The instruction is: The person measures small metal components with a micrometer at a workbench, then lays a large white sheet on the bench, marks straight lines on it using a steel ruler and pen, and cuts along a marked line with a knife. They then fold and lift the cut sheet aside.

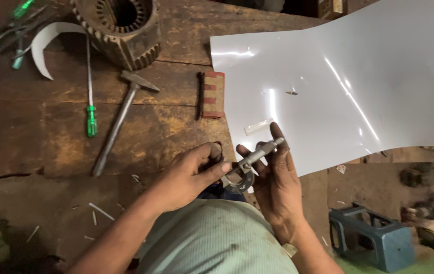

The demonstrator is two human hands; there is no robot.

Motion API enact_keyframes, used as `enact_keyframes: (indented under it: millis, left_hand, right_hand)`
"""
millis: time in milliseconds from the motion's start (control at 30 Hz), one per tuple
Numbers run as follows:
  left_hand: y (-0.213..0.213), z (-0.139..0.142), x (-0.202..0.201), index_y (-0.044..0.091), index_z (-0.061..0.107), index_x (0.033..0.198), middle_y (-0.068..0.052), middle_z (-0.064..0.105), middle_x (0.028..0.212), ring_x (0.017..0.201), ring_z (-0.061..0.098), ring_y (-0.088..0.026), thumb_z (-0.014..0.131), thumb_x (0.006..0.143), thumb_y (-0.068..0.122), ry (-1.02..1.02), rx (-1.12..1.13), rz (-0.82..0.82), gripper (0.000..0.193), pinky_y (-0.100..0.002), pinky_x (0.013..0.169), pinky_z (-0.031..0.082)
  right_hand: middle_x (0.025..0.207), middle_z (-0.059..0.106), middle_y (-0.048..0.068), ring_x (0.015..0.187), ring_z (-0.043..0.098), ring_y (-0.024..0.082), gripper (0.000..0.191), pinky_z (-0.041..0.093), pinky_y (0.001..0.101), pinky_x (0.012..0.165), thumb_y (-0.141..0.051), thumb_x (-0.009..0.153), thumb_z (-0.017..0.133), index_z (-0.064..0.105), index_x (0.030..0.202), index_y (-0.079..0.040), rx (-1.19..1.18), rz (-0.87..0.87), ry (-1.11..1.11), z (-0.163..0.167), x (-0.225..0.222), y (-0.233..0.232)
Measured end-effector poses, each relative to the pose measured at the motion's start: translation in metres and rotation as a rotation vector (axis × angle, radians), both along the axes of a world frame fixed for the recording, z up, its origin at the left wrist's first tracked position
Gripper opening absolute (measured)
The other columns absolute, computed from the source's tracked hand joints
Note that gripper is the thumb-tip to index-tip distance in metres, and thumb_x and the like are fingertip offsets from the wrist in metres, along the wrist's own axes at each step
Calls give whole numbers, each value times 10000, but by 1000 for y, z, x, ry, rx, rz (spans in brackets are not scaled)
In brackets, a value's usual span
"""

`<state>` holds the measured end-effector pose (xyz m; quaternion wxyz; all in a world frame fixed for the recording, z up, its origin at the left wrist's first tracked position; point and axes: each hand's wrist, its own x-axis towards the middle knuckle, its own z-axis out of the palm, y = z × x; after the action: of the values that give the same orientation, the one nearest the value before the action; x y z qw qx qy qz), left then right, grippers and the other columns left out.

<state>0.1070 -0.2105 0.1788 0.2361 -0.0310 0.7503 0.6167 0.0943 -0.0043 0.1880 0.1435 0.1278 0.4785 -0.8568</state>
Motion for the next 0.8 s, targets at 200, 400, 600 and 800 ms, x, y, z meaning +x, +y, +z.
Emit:
enact_keyframes:
  millis: [200,400,600,800]
  left_hand:
    - [-1,-3,0,78,650,966,0,670,821,759,593,-107,662,917,462,-8,33,31,388,-319,684,516]
    - [0,-7,0,70,650,964,12,652,814,763,572,-96,669,932,439,-14,57,25,371,-311,686,506]
    - [1,-10,0,63,669,968,6,647,817,764,560,-94,673,941,412,0,132,49,350,-304,691,505]
    - [0,-8,0,76,685,989,15,691,829,780,609,-82,658,927,442,-6,110,36,372,-289,711,527]
  right_hand:
    - [1250,664,51,1226,638,336,644,591,420,869,-401,1008,478,340,1586,-151,15,12,-75,1,-1,3]
    - [1228,575,57,1254,620,336,623,578,480,954,-361,1051,499,336,1621,-171,-23,13,3,-7,0,3]
    - [1308,588,90,1257,628,342,607,590,492,922,-367,1039,479,352,1593,-157,-48,7,-39,-3,0,2]
    - [1321,574,107,1258,624,346,593,618,523,900,-346,1036,475,349,1581,-147,-46,14,-45,5,-1,-2]
